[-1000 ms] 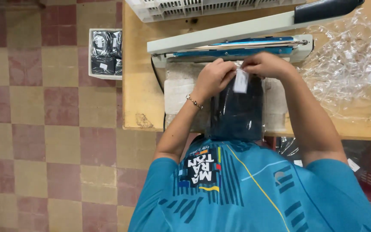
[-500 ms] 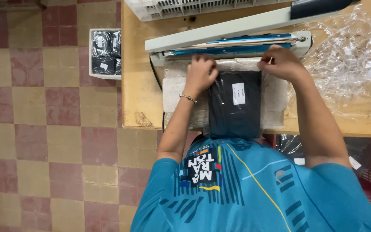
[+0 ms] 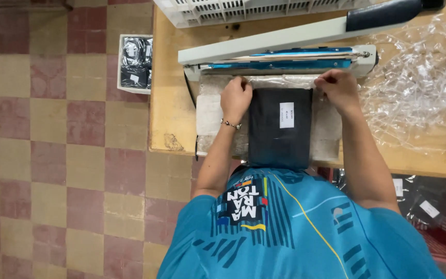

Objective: Packaging items into black plastic bags, applying labels, and sealing them with a heat sealer

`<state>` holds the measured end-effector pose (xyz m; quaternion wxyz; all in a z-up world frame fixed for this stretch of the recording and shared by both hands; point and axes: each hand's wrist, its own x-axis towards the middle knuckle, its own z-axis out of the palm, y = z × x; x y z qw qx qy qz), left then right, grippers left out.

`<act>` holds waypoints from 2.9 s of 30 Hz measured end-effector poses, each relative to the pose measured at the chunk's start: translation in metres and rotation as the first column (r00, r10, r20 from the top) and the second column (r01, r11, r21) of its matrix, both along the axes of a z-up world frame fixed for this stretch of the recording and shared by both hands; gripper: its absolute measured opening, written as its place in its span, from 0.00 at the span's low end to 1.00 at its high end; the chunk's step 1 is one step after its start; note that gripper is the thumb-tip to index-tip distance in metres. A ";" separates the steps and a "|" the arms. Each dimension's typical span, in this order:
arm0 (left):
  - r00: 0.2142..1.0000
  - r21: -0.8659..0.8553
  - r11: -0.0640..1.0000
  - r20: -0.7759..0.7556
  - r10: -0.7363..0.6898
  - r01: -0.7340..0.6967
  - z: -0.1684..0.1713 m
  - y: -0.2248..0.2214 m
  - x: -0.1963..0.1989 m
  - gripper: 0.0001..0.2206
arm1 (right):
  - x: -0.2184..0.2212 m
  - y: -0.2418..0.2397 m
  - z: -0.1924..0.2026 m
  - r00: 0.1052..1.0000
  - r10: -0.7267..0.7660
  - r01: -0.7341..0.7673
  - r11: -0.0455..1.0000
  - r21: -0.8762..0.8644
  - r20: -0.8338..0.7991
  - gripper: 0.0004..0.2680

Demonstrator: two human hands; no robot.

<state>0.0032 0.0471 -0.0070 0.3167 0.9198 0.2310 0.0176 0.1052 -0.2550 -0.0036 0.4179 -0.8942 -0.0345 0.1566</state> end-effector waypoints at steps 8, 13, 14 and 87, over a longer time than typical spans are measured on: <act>0.923 -0.005 0.965 0.290 0.251 -0.261 -0.001 0.003 0.017 0.05 | 0.023 0.032 -0.023 0.974 -0.098 0.102 0.995 -0.008 0.202 0.04; 0.833 0.112 0.926 0.484 0.267 -0.361 -0.012 0.006 0.032 0.09 | 0.018 0.050 0.005 0.894 -0.191 0.184 0.981 0.059 0.405 0.03; 0.832 0.112 0.924 0.485 0.270 -0.365 -0.017 0.008 0.034 0.09 | 0.021 0.052 0.002 0.895 -0.188 0.179 0.982 0.059 0.405 0.03; 0.950 -0.863 0.495 0.232 0.207 0.102 0.105 0.019 -0.089 0.11 | -0.101 0.003 0.166 0.996 0.034 0.026 0.798 0.602 -0.088 0.06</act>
